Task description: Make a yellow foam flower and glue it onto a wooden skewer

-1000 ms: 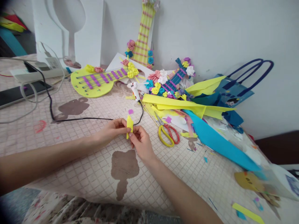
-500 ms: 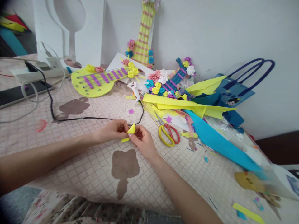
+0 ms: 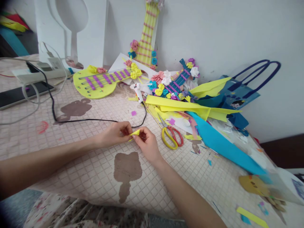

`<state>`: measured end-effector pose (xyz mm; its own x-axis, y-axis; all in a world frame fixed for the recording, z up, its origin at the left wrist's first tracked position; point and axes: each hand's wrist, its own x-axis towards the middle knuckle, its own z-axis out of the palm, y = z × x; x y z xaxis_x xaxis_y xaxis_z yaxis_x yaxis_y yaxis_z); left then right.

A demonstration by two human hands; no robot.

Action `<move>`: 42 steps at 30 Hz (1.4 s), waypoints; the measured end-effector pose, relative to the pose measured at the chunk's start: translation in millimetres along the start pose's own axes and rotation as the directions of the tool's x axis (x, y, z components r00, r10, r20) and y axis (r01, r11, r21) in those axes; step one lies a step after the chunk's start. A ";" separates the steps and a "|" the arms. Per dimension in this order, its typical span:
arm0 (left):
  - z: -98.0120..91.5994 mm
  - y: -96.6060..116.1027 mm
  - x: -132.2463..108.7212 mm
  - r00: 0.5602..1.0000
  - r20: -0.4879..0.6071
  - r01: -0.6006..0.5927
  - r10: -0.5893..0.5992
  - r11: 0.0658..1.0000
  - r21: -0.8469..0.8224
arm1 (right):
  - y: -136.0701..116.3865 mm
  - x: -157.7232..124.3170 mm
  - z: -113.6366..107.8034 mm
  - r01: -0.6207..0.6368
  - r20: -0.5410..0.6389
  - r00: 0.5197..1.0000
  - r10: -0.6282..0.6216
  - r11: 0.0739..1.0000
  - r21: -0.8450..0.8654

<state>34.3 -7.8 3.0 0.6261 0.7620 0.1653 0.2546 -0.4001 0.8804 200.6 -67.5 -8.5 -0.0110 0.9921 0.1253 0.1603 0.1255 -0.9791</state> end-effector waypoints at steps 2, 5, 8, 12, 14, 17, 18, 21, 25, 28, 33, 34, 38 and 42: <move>1.3 -0.4 -0.2 1.000 0.007 -0.006 0.006 1.000 -0.009 | 0.1 -0.1 0.2 -0.016 -0.019 1.000 0.016 0.999 0.028; 2.8 -1.2 -0.3 1.000 0.022 -0.019 0.019 1.000 0.001 | -1.0 -0.4 1.1 -0.056 -0.040 0.997 0.060 0.994 0.096; 3.5 -1.6 -0.1 0.999 0.017 -0.031 0.031 0.999 0.009 | -1.8 -0.3 2.2 -0.081 -0.050 0.995 0.090 0.984 0.159; 4.2 -1.0 -0.1 1.000 -0.004 -0.012 0.012 1.000 0.004 | -0.2 0.3 2.9 -0.095 -0.061 0.992 0.109 0.975 0.199; 4.4 -0.4 -0.2 1.000 -0.007 -0.011 0.011 1.000 0.015 | 0.9 0.5 2.9 -0.102 -0.059 0.992 0.115 0.975 0.198; 4.1 -0.2 -0.3 1.000 -0.003 -0.011 0.011 0.999 0.046 | 1.7 0.5 2.7 -0.105 -0.038 0.993 0.114 0.975 0.194; 3.7 -0.5 -0.2 1.000 -0.002 -0.014 0.014 0.998 0.059 | 1.7 0.5 2.6 -0.105 -0.029 0.993 0.113 0.976 0.188; 2.1 -1.9 0.3 0.999 0.003 -0.050 0.050 0.993 0.105 | 1.1 0.4 2.4 -0.108 -0.014 0.994 0.111 0.982 0.153; -0.6 -2.3 0.6 0.994 0.007 -0.109 0.109 0.981 0.162 | -0.3 1.3 0.4 -0.096 -0.009 0.995 0.098 0.990 0.108; -1.7 -1.8 0.1 0.991 0.008 -0.135 0.136 0.970 0.200 | 0.4 2.6 -2.6 -0.082 0.005 0.997 0.082 0.995 0.054; -1.5 -2.2 -0.3 0.989 0.015 -0.147 0.147 0.964 0.221 | 2.7 3.4 -4.5 -0.077 0.006 0.997 0.077 0.997 0.028; -1.5 -2.3 -0.2 0.989 0.016 -0.146 0.147 0.964 0.221 | 2.5 3.2 -4.1 -0.079 0.003 0.997 0.079 0.997 0.028; -1.6 -2.4 0.7 0.988 0.024 -0.151 0.149 0.964 0.218 | 0.4 2.2 -3.0 -0.077 -0.009 0.997 0.078 0.996 0.047; -1.5 -2.6 0.5 0.988 0.020 -0.155 0.155 0.962 0.227 | 1.5 3.1 -4.1 -0.076 -0.025 0.997 0.077 0.996 0.039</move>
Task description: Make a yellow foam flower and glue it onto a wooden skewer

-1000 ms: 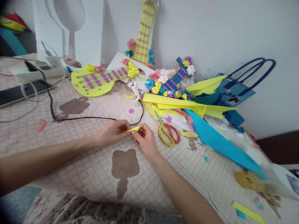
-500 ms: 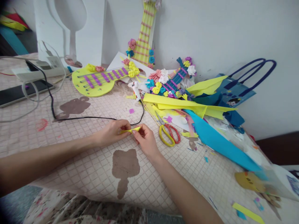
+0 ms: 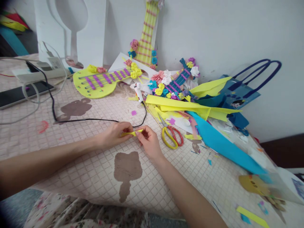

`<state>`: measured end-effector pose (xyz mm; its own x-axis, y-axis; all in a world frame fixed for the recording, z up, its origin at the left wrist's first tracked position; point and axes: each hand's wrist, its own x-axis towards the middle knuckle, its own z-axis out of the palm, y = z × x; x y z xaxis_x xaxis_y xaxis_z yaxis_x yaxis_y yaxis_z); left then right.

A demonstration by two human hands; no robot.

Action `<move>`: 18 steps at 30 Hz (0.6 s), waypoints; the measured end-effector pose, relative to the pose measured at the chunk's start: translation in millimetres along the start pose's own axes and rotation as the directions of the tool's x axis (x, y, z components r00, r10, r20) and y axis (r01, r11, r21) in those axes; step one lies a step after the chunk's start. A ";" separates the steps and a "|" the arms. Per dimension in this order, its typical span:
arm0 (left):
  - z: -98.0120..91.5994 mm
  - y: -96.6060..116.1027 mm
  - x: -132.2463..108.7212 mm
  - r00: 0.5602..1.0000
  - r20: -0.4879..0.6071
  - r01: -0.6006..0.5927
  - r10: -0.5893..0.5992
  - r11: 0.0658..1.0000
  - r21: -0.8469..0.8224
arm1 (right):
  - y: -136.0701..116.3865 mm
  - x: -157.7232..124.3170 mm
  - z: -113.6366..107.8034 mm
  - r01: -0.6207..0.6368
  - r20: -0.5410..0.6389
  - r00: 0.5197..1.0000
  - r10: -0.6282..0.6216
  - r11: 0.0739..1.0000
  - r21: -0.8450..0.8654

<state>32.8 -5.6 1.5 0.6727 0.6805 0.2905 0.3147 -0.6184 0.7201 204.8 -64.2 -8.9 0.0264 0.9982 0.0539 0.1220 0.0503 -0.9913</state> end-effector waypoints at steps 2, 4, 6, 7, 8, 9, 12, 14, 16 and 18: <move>0.0 -0.1 -0.3 1.000 0.002 -0.002 0.002 1.000 0.002 | 1.6 1.0 -0.8 0.016 -0.010 1.000 -0.017 1.000 -0.003; -0.2 -0.2 -0.4 1.000 0.007 -0.003 0.003 1.000 0.003 | 3.0 1.7 -1.3 0.028 -0.021 0.999 -0.028 1.000 0.002; -0.5 -0.4 -0.1 1.000 0.009 0.001 -0.002 1.000 0.006 | 3.6 1.8 -1.5 0.026 -0.025 0.999 -0.026 1.000 0.010; -0.7 -0.5 0.1 1.000 0.007 0.004 -0.004 1.000 0.010 | 3.7 1.7 -1.5 0.021 -0.024 1.000 -0.020 1.000 0.011; -0.8 -0.7 0.4 1.000 0.007 0.007 -0.007 1.000 0.014 | 3.6 1.5 -1.5 0.017 -0.022 1.000 -0.017 1.000 0.009; -0.9 -0.9 0.6 1.000 0.008 0.010 -0.010 1.000 0.018 | 3.5 1.3 -1.5 0.016 -0.021 1.000 -0.016 1.000 0.004; -0.7 -1.7 0.9 1.000 0.014 0.012 -0.013 0.999 0.029 | 3.1 0.9 -1.4 0.021 -0.018 1.000 -0.021 1.000 -0.005; -0.6 -2.2 0.8 1.000 0.013 0.012 -0.013 0.999 0.036 | 2.8 0.8 -1.5 0.023 -0.023 0.999 -0.023 1.000 0.001; -0.8 -2.4 0.5 1.000 0.014 0.014 -0.014 0.999 0.040 | 2.4 0.8 -1.7 0.018 -0.021 1.000 -0.018 1.000 0.011; -1.4 -2.0 0.1 1.000 0.021 0.021 -0.022 0.999 0.046 | 1.9 0.8 -2.0 0.012 -0.017 1.000 -0.012 1.000 0.017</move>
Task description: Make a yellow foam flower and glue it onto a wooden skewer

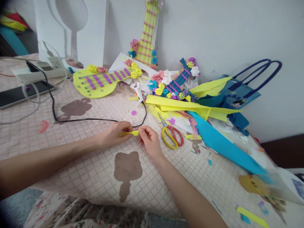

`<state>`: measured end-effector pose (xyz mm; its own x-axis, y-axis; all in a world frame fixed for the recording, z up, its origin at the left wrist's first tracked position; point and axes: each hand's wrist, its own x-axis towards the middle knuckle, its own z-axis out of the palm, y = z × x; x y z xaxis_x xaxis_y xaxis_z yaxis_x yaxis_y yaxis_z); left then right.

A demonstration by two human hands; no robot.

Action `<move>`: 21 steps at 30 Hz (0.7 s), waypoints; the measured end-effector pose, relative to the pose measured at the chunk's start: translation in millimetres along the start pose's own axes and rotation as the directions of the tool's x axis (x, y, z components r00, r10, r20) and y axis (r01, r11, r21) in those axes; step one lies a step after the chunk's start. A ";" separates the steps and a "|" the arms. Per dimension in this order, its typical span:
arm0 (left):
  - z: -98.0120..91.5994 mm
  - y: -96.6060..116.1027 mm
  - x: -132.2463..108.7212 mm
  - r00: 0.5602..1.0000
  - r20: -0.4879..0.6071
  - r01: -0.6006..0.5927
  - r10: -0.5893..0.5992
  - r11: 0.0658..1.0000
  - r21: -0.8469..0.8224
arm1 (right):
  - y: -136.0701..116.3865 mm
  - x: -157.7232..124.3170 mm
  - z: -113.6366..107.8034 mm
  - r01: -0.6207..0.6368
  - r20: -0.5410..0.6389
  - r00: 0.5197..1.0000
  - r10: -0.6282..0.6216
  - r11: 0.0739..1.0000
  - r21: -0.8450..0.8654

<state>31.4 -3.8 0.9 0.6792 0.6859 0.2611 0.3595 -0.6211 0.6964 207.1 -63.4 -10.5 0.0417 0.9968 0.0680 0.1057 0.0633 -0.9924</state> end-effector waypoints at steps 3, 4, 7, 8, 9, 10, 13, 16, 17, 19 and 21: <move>-1.0 1.3 -0.3 1.000 0.004 -0.005 0.005 1.000 -0.002 | 0.1 0.2 -0.5 0.015 -0.017 1.000 -0.015 1.000 -0.006; -1.2 1.7 -0.3 1.000 0.001 -0.011 0.011 1.000 -0.005 | 0.4 0.3 -0.6 0.021 -0.028 0.999 -0.022 1.000 -0.011; -0.7 2.1 0.1 1.000 -0.006 -0.018 0.018 1.000 -0.018 | 0.7 0.3 -0.5 0.022 -0.037 0.999 -0.022 1.000 0.000; -0.3 1.9 0.3 1.000 -0.008 -0.011 0.010 0.999 -0.030 | 0.5 0.2 -0.3 0.017 -0.026 1.000 -0.017 1.000 0.011; 0.2 1.7 0.4 1.000 -0.008 0.002 -0.002 0.999 -0.049 | 0.0 0.0 0.0 0.010 -0.008 1.000 -0.010 1.000 0.021; 0.7 1.5 0.6 1.000 -0.010 0.020 -0.020 0.997 -0.073 | -0.6 -0.3 0.4 0.003 0.015 1.000 -0.003 1.000 0.027; 2.0 1.0 1.2 0.996 -0.015 0.081 -0.084 0.985 -0.155 | -2.0 -1.2 1.9 -0.017 0.088 0.996 0.016 1.000 0.010; 2.3 1.0 2.1 0.994 0.001 0.103 -0.107 0.962 -0.254 | -0.9 -1.3 3.0 -0.003 0.121 0.993 0.008 0.999 -0.046; 2.4 1.0 2.6 0.994 0.008 0.107 -0.110 0.948 -0.301 | -0.1 -1.1 3.3 0.005 0.125 0.992 0.002 0.998 -0.055; 2.8 0.5 3.8 0.993 0.018 0.112 -0.115 0.906 -0.409 | 1.1 -0.7 3.9 0.019 0.121 0.993 -0.014 0.999 -0.046; 3.7 -0.5 5.1 0.994 0.012 0.100 -0.109 0.853 -0.512 | 1.3 -0.5 4.8 0.023 0.110 0.994 -0.022 1.000 -0.010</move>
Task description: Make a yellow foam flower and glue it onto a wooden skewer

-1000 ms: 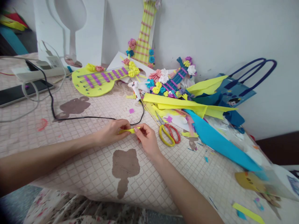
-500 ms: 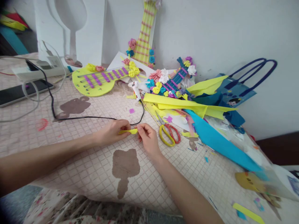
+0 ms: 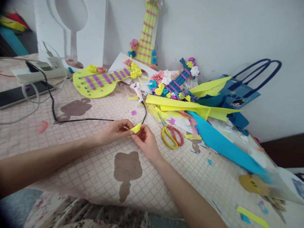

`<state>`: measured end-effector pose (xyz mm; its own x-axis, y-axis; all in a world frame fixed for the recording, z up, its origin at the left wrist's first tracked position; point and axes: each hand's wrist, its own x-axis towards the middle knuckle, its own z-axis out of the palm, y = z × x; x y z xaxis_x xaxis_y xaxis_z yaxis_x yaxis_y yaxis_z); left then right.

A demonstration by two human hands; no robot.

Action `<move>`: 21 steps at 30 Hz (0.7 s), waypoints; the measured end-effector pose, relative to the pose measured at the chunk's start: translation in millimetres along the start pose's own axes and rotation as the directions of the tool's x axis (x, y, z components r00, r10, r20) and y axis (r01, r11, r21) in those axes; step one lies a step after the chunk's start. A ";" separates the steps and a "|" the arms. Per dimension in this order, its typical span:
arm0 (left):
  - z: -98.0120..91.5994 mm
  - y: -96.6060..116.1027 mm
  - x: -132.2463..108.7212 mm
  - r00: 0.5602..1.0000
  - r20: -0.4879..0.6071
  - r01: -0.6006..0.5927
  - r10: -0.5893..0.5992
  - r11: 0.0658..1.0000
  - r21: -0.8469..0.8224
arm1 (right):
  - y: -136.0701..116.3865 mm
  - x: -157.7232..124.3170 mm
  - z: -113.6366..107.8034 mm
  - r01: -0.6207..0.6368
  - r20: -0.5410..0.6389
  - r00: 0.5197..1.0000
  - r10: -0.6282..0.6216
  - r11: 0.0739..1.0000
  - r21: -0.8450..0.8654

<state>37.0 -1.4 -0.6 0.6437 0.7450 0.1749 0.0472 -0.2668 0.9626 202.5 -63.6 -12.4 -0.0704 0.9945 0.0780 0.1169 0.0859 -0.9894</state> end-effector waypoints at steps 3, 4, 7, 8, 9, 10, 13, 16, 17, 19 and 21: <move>1.0 -2.6 1.1 1.000 0.000 -0.028 0.028 0.994 -0.107 | -1.2 -0.4 1.6 -0.015 -0.007 1.000 0.015 0.998 0.063; 1.3 -3.3 1.2 0.999 -0.006 -0.040 0.040 0.992 -0.118 | -1.5 -0.7 2.2 -0.021 -0.007 1.000 0.021 0.996 0.082; 2.1 -3.7 0.5 0.997 -0.049 -0.071 0.066 0.990 -0.121 | -1.4 -1.8 3.6 -0.022 0.008 1.000 0.021 0.994 0.105; 2.2 -3.2 0.1 0.997 -0.052 -0.072 0.065 0.988 -0.133 | -1.0 -2.2 4.1 -0.024 0.025 0.999 0.022 0.995 0.100; 2.3 -2.5 -0.3 0.997 -0.040 -0.065 0.059 0.985 -0.157 | -0.6 -2.6 4.6 -0.031 0.047 0.999 0.027 0.995 0.091; 2.4 -1.6 -0.9 0.999 -0.017 -0.052 0.050 0.980 -0.190 | -0.3 -3.1 5.2 -0.041 0.066 0.997 0.036 0.996 0.082; 2.6 1.3 -2.4 0.996 0.090 0.004 0.024 0.956 -0.292 | 0.0 -4.5 7.4 -0.059 0.075 0.996 0.054 0.996 0.065; 3.4 2.5 -3.5 0.989 0.146 0.039 0.013 0.937 -0.347 | -0.7 -5.7 9.4 -0.059 0.060 0.997 0.056 0.997 0.056; 3.9 2.5 -3.8 0.987 0.158 0.046 0.014 0.930 -0.365 | -1.0 -6.0 9.9 -0.060 0.061 0.997 0.057 0.997 0.050; 5.0 2.1 -4.1 0.984 0.179 0.058 0.019 0.910 -0.411 | -1.5 -6.3 10.7 -0.054 0.061 0.997 0.052 0.998 0.036; 6.0 1.9 -4.3 0.982 0.189 0.067 0.021 0.892 -0.446 | -1.9 -6.6 11.1 -0.041 0.060 0.997 0.040 0.999 0.017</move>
<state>38.9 -8.8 -0.7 0.7775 0.6101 0.1523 -0.2553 0.0849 0.9631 191.7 -71.0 -12.4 -0.1255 0.9916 0.0310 0.1031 0.0441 -0.9937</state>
